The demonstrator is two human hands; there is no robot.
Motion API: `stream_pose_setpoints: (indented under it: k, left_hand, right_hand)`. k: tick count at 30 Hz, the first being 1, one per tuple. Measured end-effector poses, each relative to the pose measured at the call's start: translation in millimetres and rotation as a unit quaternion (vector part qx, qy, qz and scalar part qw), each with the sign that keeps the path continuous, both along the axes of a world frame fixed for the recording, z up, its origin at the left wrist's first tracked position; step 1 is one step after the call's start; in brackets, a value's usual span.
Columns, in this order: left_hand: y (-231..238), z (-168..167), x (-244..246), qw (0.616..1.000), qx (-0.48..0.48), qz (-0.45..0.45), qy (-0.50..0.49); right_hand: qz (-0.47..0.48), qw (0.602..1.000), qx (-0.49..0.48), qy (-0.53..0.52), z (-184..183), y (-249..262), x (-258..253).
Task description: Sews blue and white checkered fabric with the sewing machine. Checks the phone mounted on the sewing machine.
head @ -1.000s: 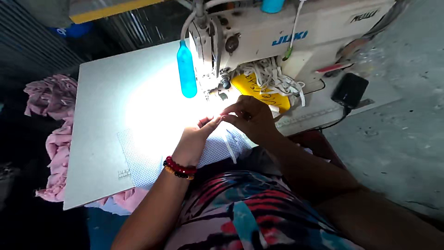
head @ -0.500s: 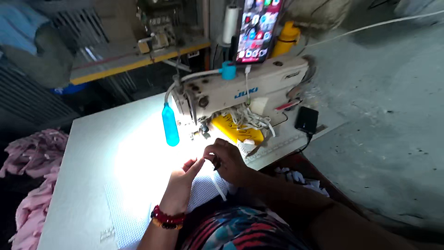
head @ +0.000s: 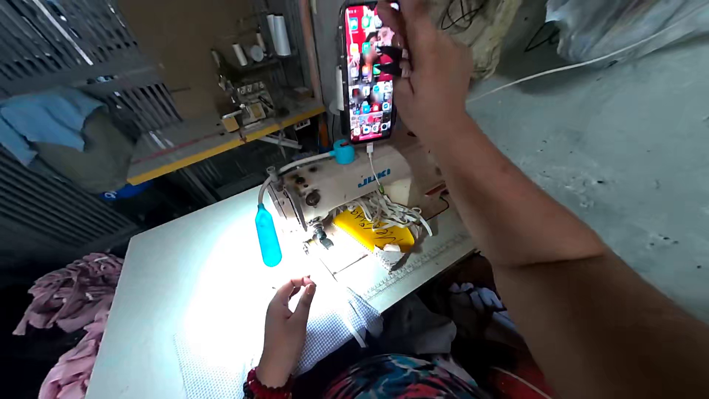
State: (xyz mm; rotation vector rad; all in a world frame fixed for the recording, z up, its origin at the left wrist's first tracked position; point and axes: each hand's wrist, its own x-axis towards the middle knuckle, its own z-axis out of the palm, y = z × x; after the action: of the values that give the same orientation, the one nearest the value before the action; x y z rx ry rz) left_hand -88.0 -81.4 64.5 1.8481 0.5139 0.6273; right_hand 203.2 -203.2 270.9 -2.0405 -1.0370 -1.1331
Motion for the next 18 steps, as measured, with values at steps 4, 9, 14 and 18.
stream_pose_setpoints:
  k: [4, 9, 14, 18]
  left_hand:
    - [-1, -4, -1, 1.0, 0.0, -0.013, 0.018]
    - [-2, -1, -6, 0.998, -0.042, 0.009, 0.051]
    - [-5, 0, -5, 0.995, -0.067, 0.019, 0.067]
    - [-6, -1, -1, 0.996, -0.08, 0.001, 0.048]
  right_hand:
    - [-0.04, 0.995, -0.094, 0.016, 12, 5, 11]
    - [-0.068, 0.99, -0.124, 0.01, 8, 9, 23]
    - [-0.008, 0.993, -0.114, -0.012, -13, -4, 26]
    - [0.062, 0.995, -0.059, -0.054, -28, -15, 25]
